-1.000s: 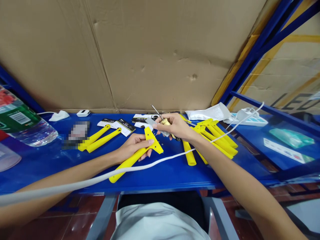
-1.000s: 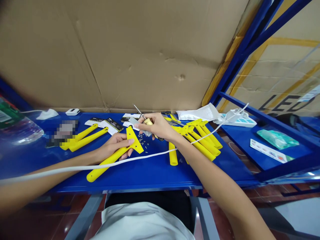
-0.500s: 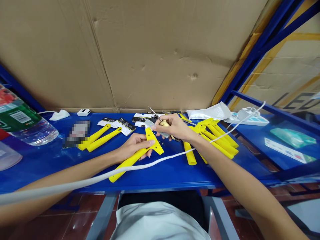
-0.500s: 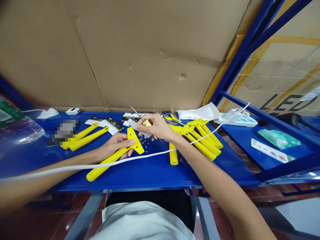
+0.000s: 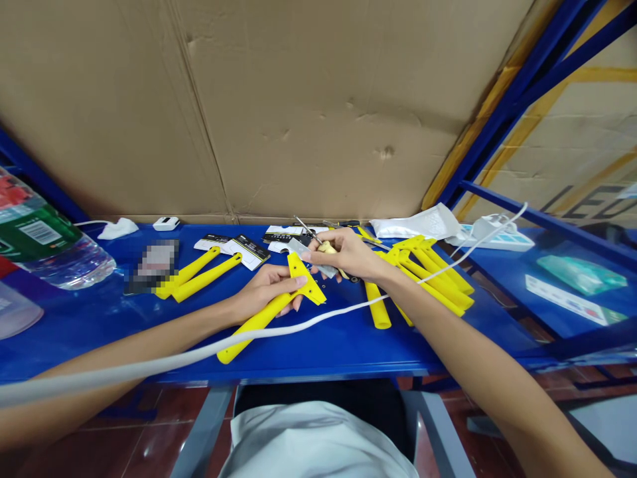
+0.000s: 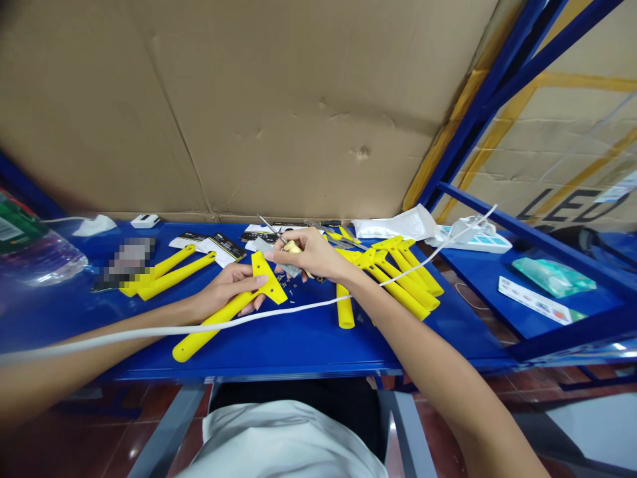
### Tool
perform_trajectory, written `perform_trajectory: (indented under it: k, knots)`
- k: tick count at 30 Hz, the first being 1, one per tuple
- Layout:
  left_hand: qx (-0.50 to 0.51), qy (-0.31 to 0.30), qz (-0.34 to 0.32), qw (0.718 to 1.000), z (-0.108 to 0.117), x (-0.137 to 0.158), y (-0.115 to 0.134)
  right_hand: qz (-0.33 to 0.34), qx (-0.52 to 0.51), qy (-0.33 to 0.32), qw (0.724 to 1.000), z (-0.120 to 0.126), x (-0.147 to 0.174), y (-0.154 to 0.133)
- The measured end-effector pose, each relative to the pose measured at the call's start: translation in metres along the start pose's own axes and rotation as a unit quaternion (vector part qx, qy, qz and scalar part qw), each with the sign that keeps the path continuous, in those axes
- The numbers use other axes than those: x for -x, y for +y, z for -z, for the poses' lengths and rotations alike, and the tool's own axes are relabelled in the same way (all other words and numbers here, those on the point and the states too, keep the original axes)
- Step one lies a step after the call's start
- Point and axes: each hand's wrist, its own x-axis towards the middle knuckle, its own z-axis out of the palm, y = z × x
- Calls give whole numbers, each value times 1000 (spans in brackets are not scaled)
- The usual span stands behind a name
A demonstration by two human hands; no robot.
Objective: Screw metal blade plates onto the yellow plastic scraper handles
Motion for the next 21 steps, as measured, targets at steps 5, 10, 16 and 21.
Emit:
perform_trajectory:
  k: [5, 10, 16, 21]
  knots:
    - [-1, 10, -10, 1000, 2, -2, -3, -1, -12, -4, 1000, 0, 0, 0]
    - [0, 24, -15, 1000, 4, -4, -5, -1, -16, -11, 1000, 1, 0, 1]
    - [-6, 25, -23, 999, 4, -4, -6, -2, -11, -15, 1000, 0, -1, 1]
    - [-11, 18, -30, 999, 4, -4, -7, 6, 2, -27, 1000, 1, 0, 1]
